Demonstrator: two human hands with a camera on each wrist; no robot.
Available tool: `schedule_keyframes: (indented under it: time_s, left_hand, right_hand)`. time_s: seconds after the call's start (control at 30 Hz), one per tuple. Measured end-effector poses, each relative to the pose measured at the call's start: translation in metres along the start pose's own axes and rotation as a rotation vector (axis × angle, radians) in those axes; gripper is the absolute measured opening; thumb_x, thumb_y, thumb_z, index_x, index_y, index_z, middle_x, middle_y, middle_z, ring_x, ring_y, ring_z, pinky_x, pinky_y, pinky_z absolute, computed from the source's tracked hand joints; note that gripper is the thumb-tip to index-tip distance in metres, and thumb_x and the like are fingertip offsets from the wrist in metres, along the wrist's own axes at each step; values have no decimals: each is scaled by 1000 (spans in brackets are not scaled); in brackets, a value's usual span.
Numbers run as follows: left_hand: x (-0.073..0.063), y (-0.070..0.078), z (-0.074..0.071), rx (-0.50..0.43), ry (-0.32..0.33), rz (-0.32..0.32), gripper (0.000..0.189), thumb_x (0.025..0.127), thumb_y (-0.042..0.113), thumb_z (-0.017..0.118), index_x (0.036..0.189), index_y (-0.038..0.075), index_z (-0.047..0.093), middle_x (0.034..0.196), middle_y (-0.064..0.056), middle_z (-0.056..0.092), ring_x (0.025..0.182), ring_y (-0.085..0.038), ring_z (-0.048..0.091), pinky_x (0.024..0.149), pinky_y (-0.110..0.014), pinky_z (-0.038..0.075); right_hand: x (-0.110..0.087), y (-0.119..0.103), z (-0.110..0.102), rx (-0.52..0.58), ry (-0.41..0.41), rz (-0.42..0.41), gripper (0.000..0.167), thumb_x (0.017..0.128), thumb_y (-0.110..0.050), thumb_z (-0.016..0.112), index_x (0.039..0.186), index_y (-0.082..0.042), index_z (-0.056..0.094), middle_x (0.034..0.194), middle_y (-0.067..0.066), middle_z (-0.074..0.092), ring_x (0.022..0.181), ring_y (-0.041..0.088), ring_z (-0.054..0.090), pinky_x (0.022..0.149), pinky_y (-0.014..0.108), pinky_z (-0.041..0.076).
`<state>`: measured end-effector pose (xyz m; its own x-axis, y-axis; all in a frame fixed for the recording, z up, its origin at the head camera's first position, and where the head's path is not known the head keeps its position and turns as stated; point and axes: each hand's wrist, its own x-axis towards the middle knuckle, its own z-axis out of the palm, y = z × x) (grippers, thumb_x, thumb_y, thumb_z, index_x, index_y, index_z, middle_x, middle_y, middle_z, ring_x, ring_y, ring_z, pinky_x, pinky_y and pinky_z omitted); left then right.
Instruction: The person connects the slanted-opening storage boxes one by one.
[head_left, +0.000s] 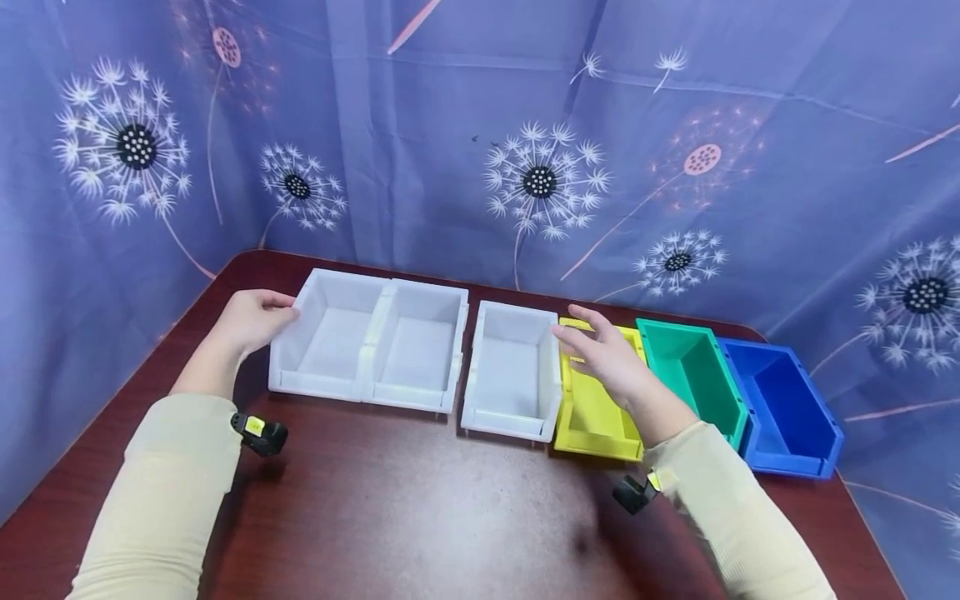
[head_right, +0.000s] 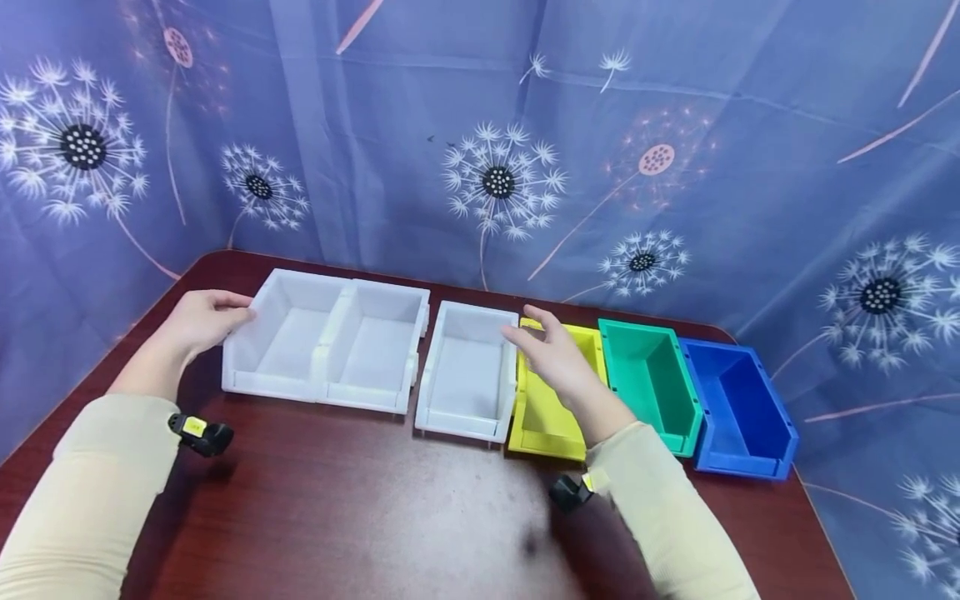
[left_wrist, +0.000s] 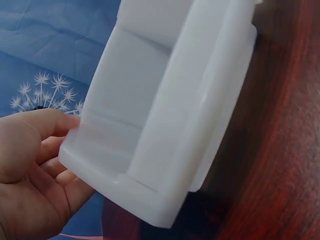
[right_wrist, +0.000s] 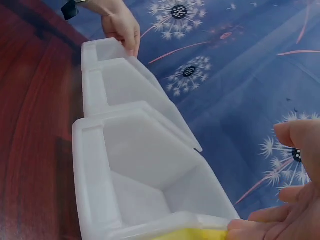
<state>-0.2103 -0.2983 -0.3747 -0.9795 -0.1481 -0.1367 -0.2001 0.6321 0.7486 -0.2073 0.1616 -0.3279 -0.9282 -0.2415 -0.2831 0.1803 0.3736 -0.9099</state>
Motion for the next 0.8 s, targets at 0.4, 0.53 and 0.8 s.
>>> schedule_keyframes:
  time_s: [0.4, 0.53, 0.8]
  left_hand:
    - [-3, -4, -9, 48, 17, -13, 45, 95, 26, 50, 127, -6, 53, 126, -32, 51, 110, -43, 52, 93, -55, 44]
    - [-5, -10, -14, 67, 25, -26, 47, 95, 28, 48, 127, -6, 53, 127, -33, 50, 111, -44, 51, 93, -57, 44]
    - [-6, -15, -17, 39, 24, -35, 48, 95, 30, 49, 129, -5, 52, 130, -32, 48, 112, -43, 50, 94, -57, 43]
  right_hand:
    - [2, -4, 10, 131, -1, 71, 71, 94, -40, 54, 150, -12, 21, 150, 16, 35, 128, 34, 48, 108, 46, 37]
    - [11, -2, 21, 102, -13, 94, 70, 94, -36, 55, 149, -7, 23, 146, 18, 40, 117, 31, 57, 103, 41, 43]
    - [26, 5, 44, -70, 26, 134, 66, 91, -22, 60, 146, 1, 30, 135, 21, 51, 113, 31, 59, 95, 42, 48]
